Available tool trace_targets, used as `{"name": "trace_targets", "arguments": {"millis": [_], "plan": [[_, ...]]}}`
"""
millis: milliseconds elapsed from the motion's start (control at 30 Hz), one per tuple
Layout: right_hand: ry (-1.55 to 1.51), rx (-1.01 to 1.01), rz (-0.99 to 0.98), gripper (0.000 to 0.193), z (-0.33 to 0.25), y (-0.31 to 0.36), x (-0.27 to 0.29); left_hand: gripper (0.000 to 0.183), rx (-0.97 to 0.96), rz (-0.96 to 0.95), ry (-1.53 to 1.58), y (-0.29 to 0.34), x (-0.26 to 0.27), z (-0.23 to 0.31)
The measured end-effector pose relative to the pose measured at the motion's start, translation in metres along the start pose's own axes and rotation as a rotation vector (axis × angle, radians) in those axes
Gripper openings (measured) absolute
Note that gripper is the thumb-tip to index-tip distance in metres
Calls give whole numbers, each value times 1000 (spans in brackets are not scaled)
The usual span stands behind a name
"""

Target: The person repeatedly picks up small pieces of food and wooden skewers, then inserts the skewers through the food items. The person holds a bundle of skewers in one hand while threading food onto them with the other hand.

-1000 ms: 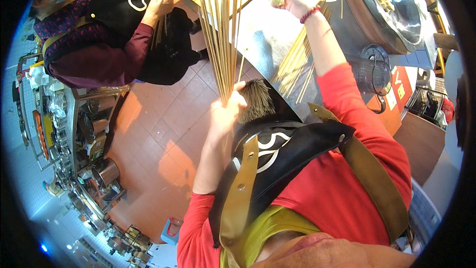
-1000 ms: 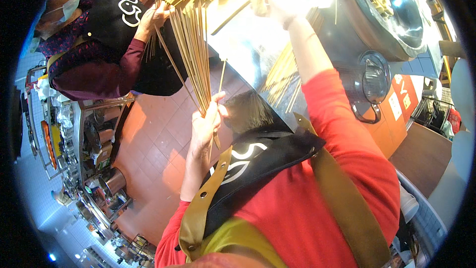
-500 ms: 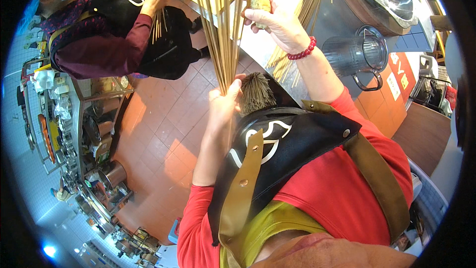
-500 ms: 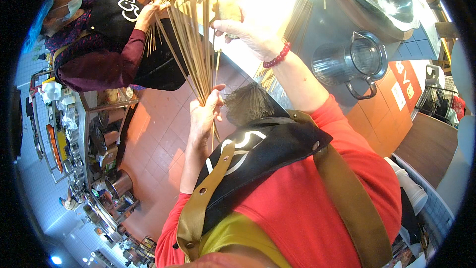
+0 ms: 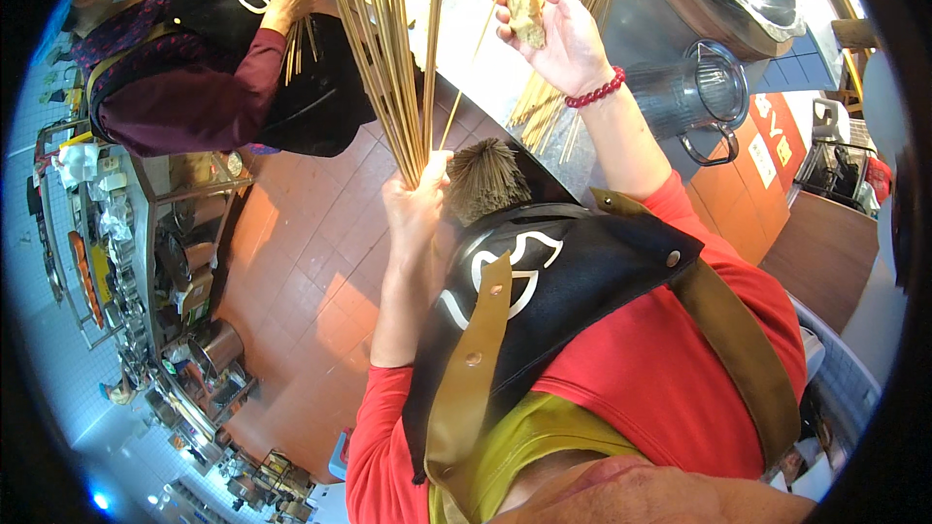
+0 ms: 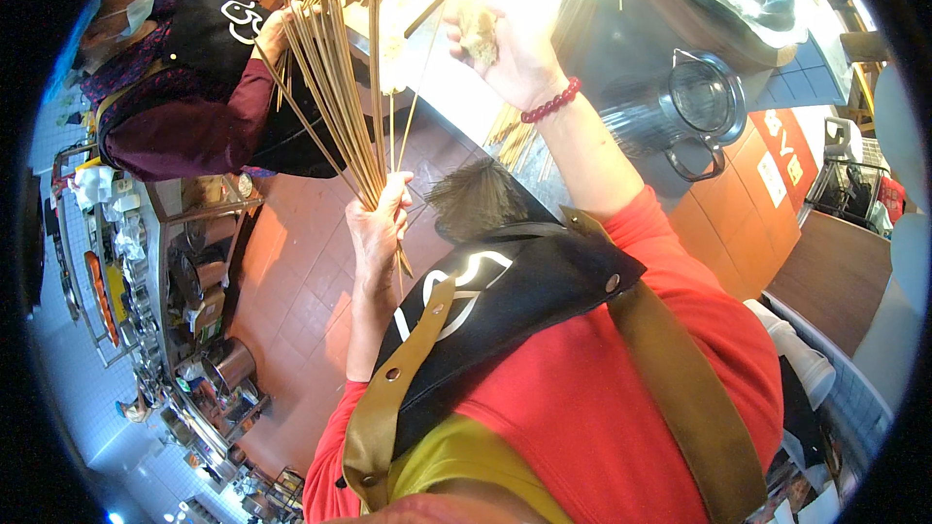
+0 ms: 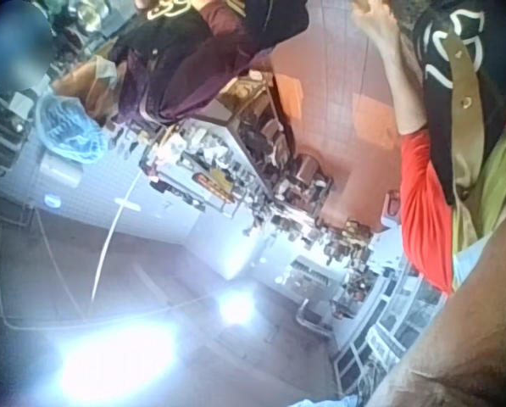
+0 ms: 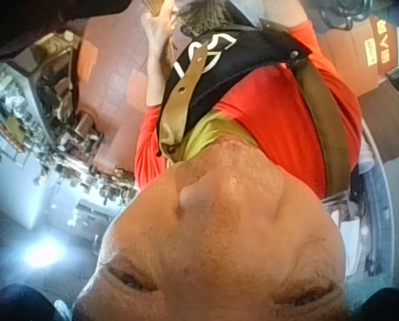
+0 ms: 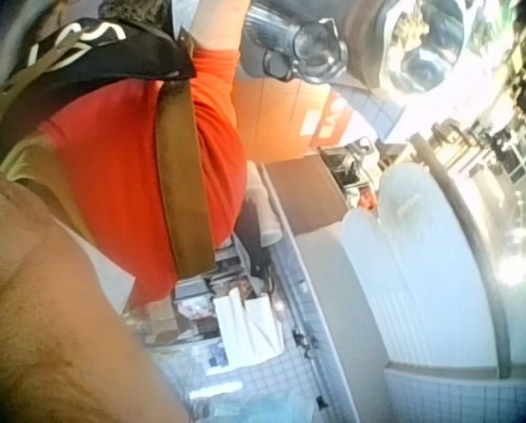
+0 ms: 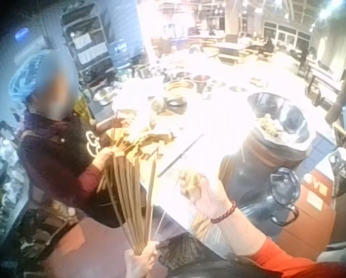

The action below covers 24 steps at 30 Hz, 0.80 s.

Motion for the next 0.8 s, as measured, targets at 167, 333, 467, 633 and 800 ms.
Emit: {"name": "trace_targets", "arguments": {"millis": [167,333,467,633,800], "plan": [[126,159,177,34,-18,6,10,18,8,-22,-64,3,-2,-3],[204,164,160,34,-21,4,3,13,47,-6,-49,4,-2,-10],[232,212,107,34,-25,2,0,13,69,-6,-42,4,0,-14],[684,259,146,42,-38,5,-8,18,34,-6,-73,3,1,-12],[801,119,100,44,-40,5,-10,19,53,31,-94,6,7,-11]]}}
Point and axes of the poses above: each hand's wrist, its own y-axis away from the middle knuckle, its own x-axis out of the back of the hand, z = x × y, the point moved 8 cm from there along -y, towards the middle knuckle, and after that the axes turned 14 degrees about -z, right-handed, at the moved point
